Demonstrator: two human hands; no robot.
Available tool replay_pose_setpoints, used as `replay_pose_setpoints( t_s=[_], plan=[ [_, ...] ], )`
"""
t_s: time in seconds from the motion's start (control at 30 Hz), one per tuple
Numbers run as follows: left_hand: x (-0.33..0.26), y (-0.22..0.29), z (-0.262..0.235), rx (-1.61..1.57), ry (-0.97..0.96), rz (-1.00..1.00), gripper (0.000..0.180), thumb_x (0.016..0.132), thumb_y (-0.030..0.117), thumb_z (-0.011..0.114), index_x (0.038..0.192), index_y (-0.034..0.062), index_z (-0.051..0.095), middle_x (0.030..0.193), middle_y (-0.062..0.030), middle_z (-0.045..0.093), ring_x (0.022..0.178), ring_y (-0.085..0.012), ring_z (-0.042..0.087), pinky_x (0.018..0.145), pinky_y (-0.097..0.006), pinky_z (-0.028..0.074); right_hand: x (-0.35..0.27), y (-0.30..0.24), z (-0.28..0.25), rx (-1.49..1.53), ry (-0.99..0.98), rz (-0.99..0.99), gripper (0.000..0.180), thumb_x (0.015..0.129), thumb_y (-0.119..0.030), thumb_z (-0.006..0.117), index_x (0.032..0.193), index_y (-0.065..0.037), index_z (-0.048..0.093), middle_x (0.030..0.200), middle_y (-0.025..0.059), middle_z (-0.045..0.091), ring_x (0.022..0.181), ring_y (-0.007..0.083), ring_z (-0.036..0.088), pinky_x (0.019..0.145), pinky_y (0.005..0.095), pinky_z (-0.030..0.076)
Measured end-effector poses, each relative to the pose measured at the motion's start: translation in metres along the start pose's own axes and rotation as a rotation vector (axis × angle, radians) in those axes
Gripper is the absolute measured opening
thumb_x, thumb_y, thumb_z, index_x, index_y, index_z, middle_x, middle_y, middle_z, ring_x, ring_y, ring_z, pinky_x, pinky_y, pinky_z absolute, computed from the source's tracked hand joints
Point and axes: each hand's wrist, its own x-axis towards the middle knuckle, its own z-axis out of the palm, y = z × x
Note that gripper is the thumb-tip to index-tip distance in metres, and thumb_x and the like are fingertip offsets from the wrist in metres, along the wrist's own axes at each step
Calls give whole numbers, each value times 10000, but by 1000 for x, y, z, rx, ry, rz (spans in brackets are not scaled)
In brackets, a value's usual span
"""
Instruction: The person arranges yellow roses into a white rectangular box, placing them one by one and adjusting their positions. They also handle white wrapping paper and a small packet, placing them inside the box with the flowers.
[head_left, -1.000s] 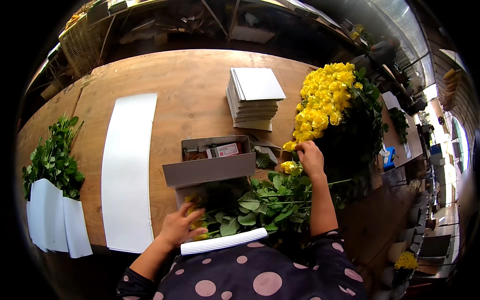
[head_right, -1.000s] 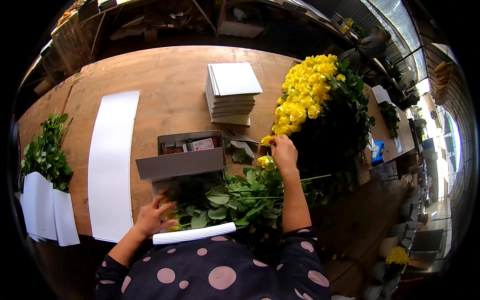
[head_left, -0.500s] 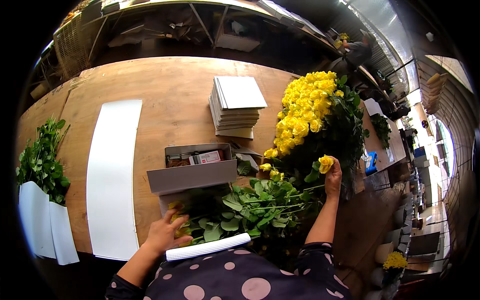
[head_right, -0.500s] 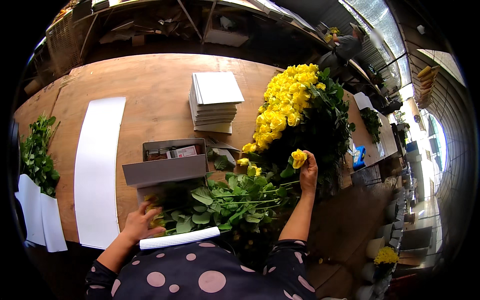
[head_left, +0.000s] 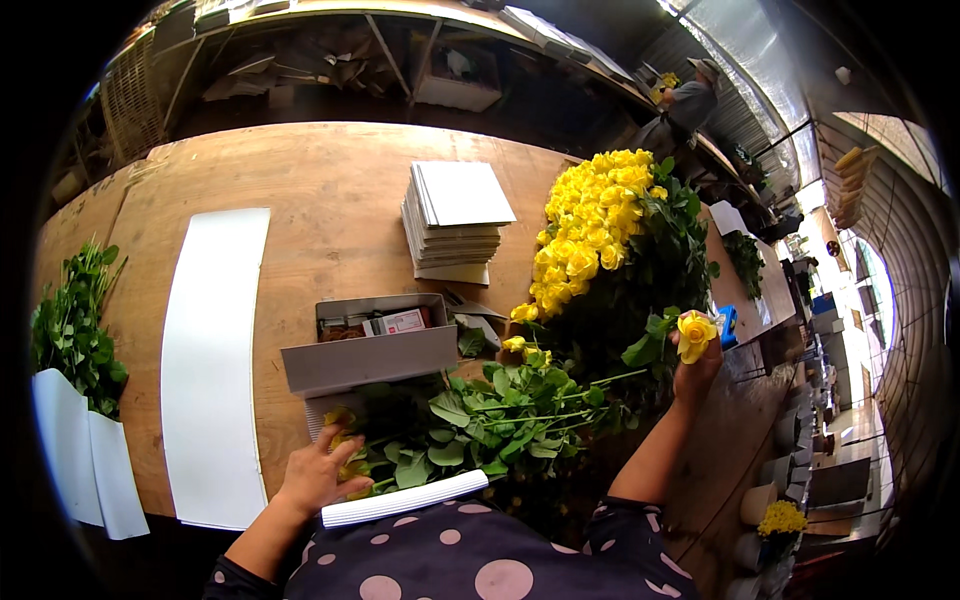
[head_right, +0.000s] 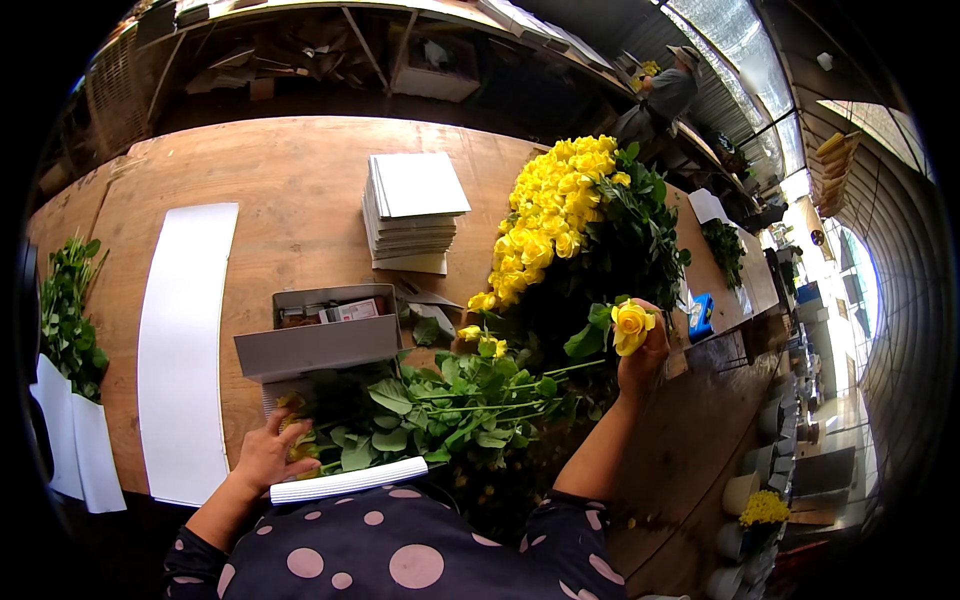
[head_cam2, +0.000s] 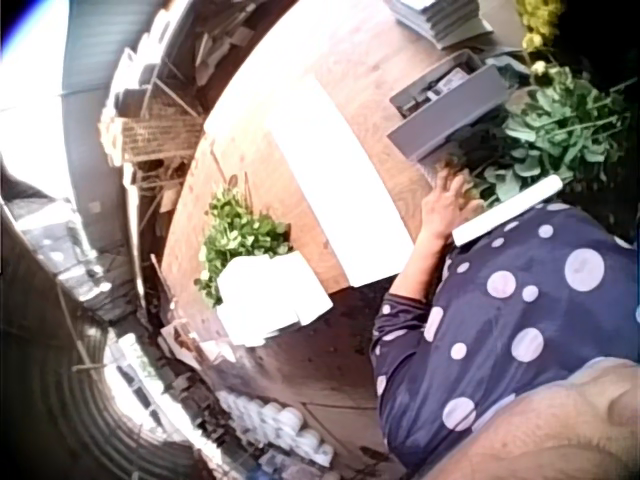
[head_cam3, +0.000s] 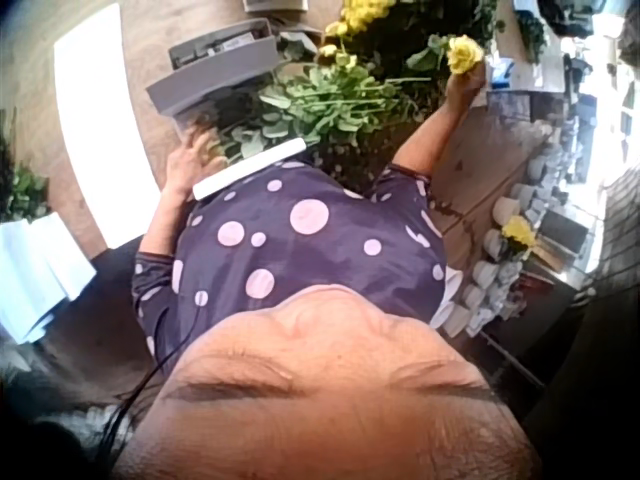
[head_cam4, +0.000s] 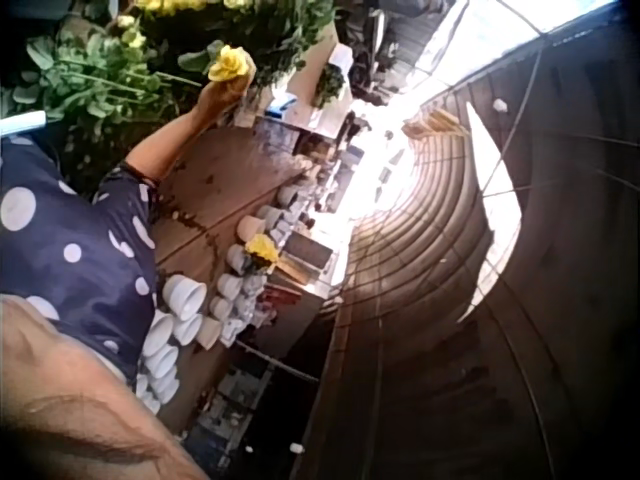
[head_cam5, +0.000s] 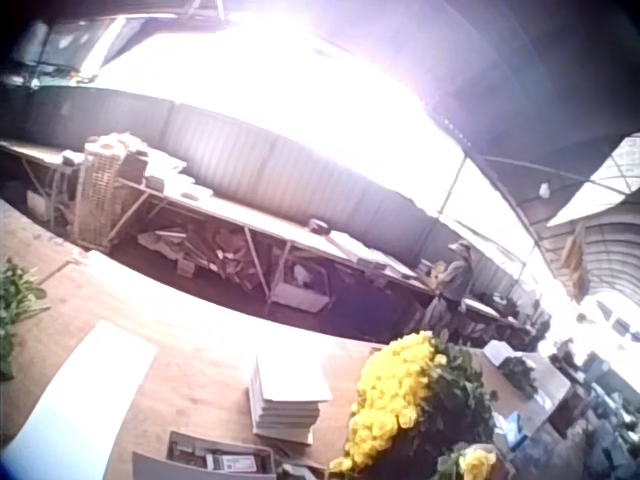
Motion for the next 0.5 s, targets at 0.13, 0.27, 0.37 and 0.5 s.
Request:
replay_pose_setpoints(
  t_s=[0.13,0.27,0.37,0.5],
  plan=[
    [-3,0,-4,47,-16,-8,526,687,502,619,1092,176,541,1135,-102,475,668,-247,604,543,-337,489,13,-96,54,-501,-8,-339,211,846,-161,495,937,16,564,921,117,596,816,214,582,748,297,452],
    [-8,-7,5,109,59,73,416,779,409,551,1097,143,514,1084,-89,498,535,-195,571,479,-303,465,-13,-157,154,-409,-342,-442,176,693,44,603,855,-26,613,766,98,619,629,220,597,556,290,475],
    [-11,-4,2,89,102,87,335,786,344,542,1040,127,518,1043,-85,510,516,-195,570,463,-298,463,-60,-136,231,-239,-793,-443,197,700,-70,616,889,-79,563,696,38,594,603,179,583,508,283,440],
    [-10,-7,11,68,107,111,267,746,197,534,1001,122,511,1047,-87,512,514,-190,576,441,-300,461,-114,-81,291,-150,-969,-325,184,705,-78,620,881,-69,566,733,106,594,655,273,588,560,349,475]
  ],
)
